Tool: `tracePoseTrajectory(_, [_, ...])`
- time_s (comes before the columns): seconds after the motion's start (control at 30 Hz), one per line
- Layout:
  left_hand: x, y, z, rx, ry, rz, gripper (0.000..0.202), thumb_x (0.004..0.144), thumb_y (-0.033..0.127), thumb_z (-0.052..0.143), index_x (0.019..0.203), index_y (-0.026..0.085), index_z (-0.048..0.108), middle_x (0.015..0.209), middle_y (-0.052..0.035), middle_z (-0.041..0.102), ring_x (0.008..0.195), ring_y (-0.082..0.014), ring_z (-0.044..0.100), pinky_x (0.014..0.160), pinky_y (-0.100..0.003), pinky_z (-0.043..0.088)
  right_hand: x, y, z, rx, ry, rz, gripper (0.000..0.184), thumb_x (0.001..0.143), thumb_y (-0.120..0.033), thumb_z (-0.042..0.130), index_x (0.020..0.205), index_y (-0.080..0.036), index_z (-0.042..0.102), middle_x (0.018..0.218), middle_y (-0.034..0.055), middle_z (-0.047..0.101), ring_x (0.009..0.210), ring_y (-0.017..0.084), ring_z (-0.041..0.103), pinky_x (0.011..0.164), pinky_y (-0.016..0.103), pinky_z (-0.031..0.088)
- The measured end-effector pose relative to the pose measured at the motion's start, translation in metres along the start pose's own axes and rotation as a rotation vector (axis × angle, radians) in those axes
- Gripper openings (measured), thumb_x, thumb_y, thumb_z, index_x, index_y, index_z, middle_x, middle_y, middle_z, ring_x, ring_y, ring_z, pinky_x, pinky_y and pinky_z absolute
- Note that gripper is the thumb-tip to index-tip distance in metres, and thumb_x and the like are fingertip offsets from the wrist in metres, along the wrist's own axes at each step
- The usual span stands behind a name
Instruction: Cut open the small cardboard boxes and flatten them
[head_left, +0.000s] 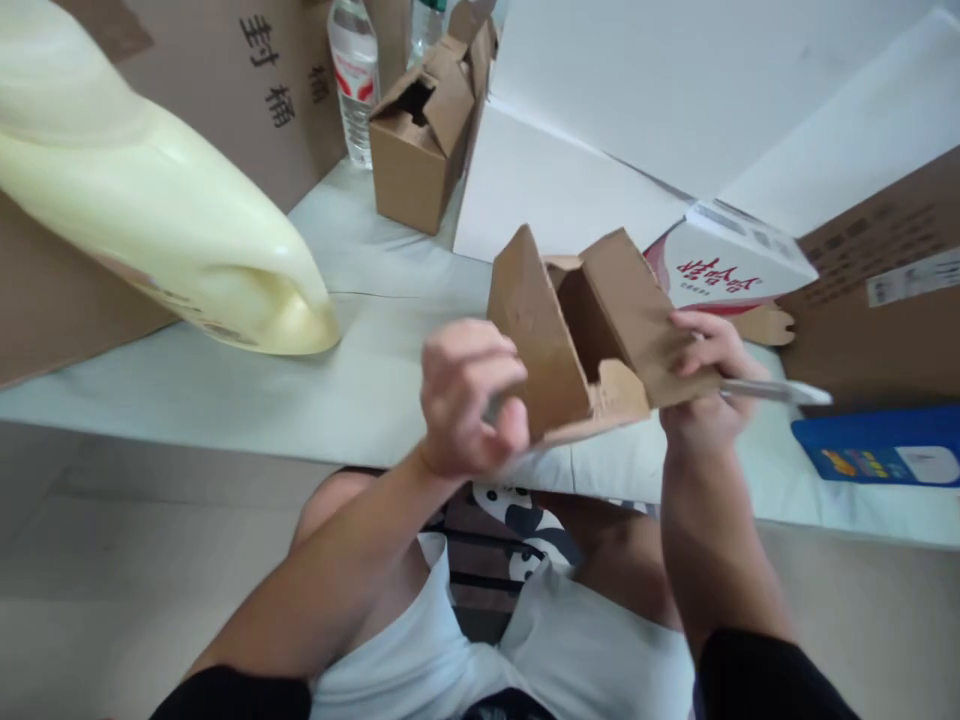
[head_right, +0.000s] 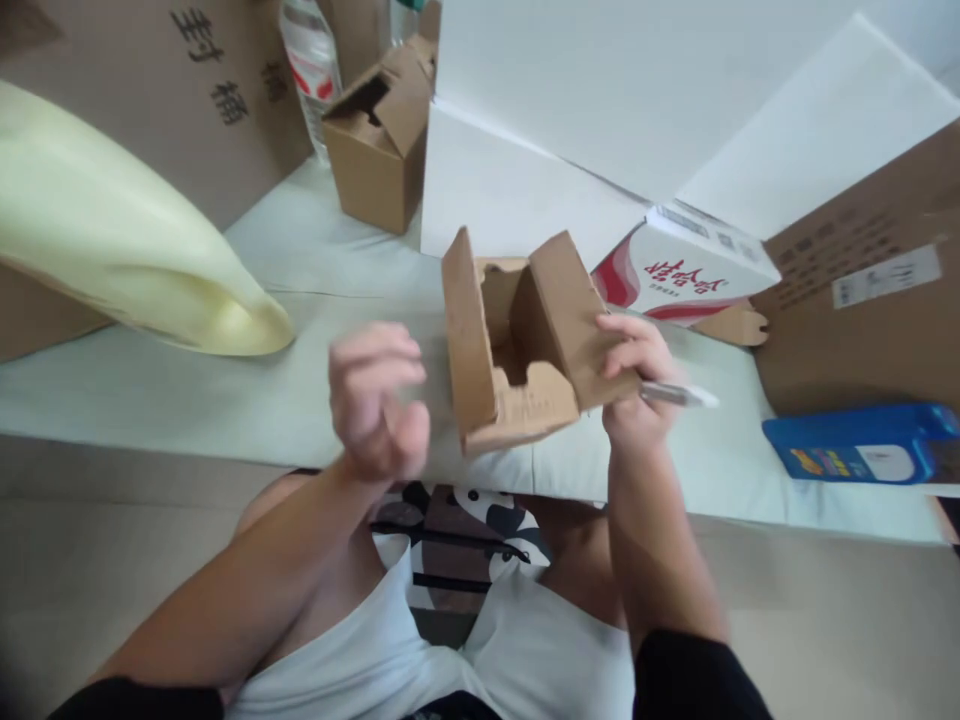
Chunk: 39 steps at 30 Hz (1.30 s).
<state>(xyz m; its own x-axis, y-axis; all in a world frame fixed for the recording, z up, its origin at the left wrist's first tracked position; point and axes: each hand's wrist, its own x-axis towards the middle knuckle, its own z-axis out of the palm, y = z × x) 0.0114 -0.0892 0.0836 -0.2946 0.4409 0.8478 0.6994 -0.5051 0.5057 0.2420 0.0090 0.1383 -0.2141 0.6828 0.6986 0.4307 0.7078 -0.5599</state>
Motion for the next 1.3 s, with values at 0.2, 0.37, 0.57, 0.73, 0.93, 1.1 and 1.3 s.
tracePoseTrajectory(0.2, [0.019, -0.054, 0.050, -0.116, -0.334, -0.183, 0.048, 0.103, 0.056, 0.037, 0.130, 0.024, 0.060, 0.134, -0.0103, 0.068, 0.131, -0.0295, 0.062, 0.112, -0.051, 0.051, -0.038, 0.018, -0.007, 0.266, 0.136, 0.018, 0.038, 0.082, -0.055, 0.069, 0.058, -0.028, 0.055, 0.100, 0.0037, 0.077, 0.085, 0.024, 0.072, 0.083, 0.046, 0.060])
tracePoseTrajectory(0.37, [0.023, -0.055, 0.076, -0.101, -0.453, -0.165, 0.048, 0.104, 0.056, 0.039, 0.127, 0.024, 0.067, 0.128, -0.0084, 0.071, 0.125, -0.0288, 0.066, 0.111, -0.051, 0.051, -0.036, 0.021, -0.015, 0.293, 0.112, 0.242, 0.020, 0.082, -0.051, 0.067, 0.091, -0.034, 0.074, 0.129, 0.0042, 0.075, 0.100, 0.029, 0.078, 0.080, 0.048, 0.063])
tracePoseTrajectory(0.57, [0.008, -0.060, 0.089, -0.126, -0.414, -0.100, 0.053, 0.108, 0.055, 0.031, 0.133, 0.027, 0.068, 0.138, -0.0071, 0.067, 0.134, -0.0311, 0.061, 0.118, -0.055, 0.045, -0.056, 0.022, -0.038, 0.236, -0.147, 0.381, 0.036, 0.091, -0.059, 0.061, 0.101, -0.031, 0.080, 0.124, 0.0091, 0.079, 0.120, 0.034, 0.075, 0.093, 0.053, 0.064])
tracePoseTrajectory(0.73, [-0.003, -0.067, 0.097, -0.240, -0.283, -0.025, 0.052, 0.106, 0.059, 0.034, 0.146, 0.035, 0.057, 0.151, -0.0061, 0.059, 0.139, -0.0314, 0.055, 0.121, -0.055, 0.041, -0.063, 0.026, -0.040, 0.291, -0.435, 0.107, 0.025, 0.095, -0.041, 0.067, 0.109, -0.028, 0.083, 0.127, 0.0077, 0.080, 0.132, 0.033, 0.069, 0.118, 0.058, 0.052])
tracePoseTrajectory(0.93, [0.002, -0.065, 0.087, -0.226, -0.469, 0.052, 0.050, 0.102, 0.064, 0.037, 0.128, 0.039, 0.073, 0.155, -0.0038, 0.057, 0.144, -0.0361, 0.050, 0.126, -0.062, 0.030, -0.059, 0.018, -0.032, 0.308, -0.447, 0.114, 0.021, 0.098, -0.030, 0.063, 0.106, -0.028, 0.083, 0.113, 0.0033, 0.084, 0.124, 0.028, 0.075, 0.120, 0.055, 0.052])
tracePoseTrajectory(1.1, [0.007, -0.063, 0.086, -0.179, -0.534, -0.118, 0.049, 0.099, 0.061, 0.046, 0.113, 0.030, 0.080, 0.139, -0.0083, 0.067, 0.134, -0.0374, 0.055, 0.121, -0.064, 0.036, -0.060, 0.017, -0.024, 0.310, -0.261, 0.266, 0.018, 0.099, -0.034, 0.065, 0.097, -0.029, 0.082, 0.112, 0.0022, 0.084, 0.123, 0.028, 0.075, 0.116, 0.054, 0.055])
tracePoseTrajectory(1.3, [0.012, -0.073, 0.080, -0.317, -0.321, -0.262, 0.042, 0.097, 0.061, 0.056, 0.109, 0.030, 0.081, 0.129, -0.0077, 0.068, 0.131, -0.0339, 0.058, 0.122, -0.054, 0.042, -0.069, 0.049, -0.018, 0.254, -0.023, 0.724, 0.022, 0.093, -0.045, 0.067, 0.099, -0.027, 0.078, 0.116, 0.0062, 0.081, 0.087, 0.022, 0.076, 0.069, 0.037, 0.063])
